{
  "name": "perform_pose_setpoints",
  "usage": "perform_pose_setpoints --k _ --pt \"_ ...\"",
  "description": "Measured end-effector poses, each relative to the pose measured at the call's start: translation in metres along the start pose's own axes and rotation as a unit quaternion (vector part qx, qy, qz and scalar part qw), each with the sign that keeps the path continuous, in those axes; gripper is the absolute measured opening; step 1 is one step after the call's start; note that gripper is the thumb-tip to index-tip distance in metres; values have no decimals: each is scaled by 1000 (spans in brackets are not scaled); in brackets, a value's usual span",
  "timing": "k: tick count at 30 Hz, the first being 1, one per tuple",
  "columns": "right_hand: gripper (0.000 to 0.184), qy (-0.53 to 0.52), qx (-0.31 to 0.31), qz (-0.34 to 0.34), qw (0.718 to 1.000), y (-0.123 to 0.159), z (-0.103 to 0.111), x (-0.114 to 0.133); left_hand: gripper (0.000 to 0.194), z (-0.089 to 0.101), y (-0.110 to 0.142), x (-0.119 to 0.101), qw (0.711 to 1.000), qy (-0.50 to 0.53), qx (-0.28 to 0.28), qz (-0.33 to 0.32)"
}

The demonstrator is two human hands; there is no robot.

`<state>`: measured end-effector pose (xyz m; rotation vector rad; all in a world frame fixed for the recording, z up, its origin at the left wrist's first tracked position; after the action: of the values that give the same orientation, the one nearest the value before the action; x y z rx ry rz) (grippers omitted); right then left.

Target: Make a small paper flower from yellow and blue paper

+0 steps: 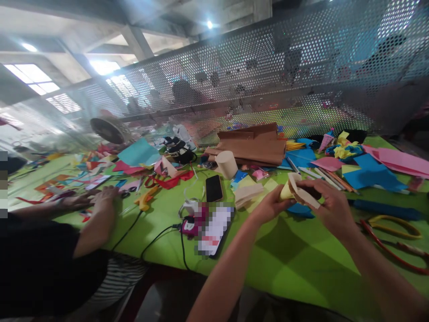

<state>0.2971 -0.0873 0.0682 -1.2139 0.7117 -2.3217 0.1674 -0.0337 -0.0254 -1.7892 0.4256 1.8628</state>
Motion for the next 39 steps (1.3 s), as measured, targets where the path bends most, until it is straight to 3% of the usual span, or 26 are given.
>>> perform_pose_setpoints --k 4,10,16,22,25,35,39 --pt "27 41 62 18 997 -1 -11 5 51 1 -1 3 1000 10 -8 -3" --pt "28 135 61 70 986 -3 -11 15 53 7 -1 7 1000 -8 -22 -4" --pt "18 181 99 77 975 1 -21 13 41 9 3 8 988 -155 -10 21" --pt "11 188 138 91 968 4 -26 15 28 4 8 -8 941 -336 16 23" --pt "8 181 149 82 969 4 -27 13 28 5 9 -12 925 -379 26 23" --pt "13 126 219 103 962 12 -41 13 23 -3 8 -8 938 -336 82 22" --pt "15 103 171 87 976 6 -32 11 36 3 4 1 961 -270 53 21"
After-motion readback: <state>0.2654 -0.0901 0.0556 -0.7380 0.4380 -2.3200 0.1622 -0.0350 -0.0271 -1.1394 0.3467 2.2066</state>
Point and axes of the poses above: each hand's wrist, its own y-axis away from the middle knuckle, its own z-axis out of the back of the hand, x = y × z, the point moved 10 cm from there along -y, towards the middle knuckle, and after that the axes turned 1 degree about x, right-handed, at the moved point
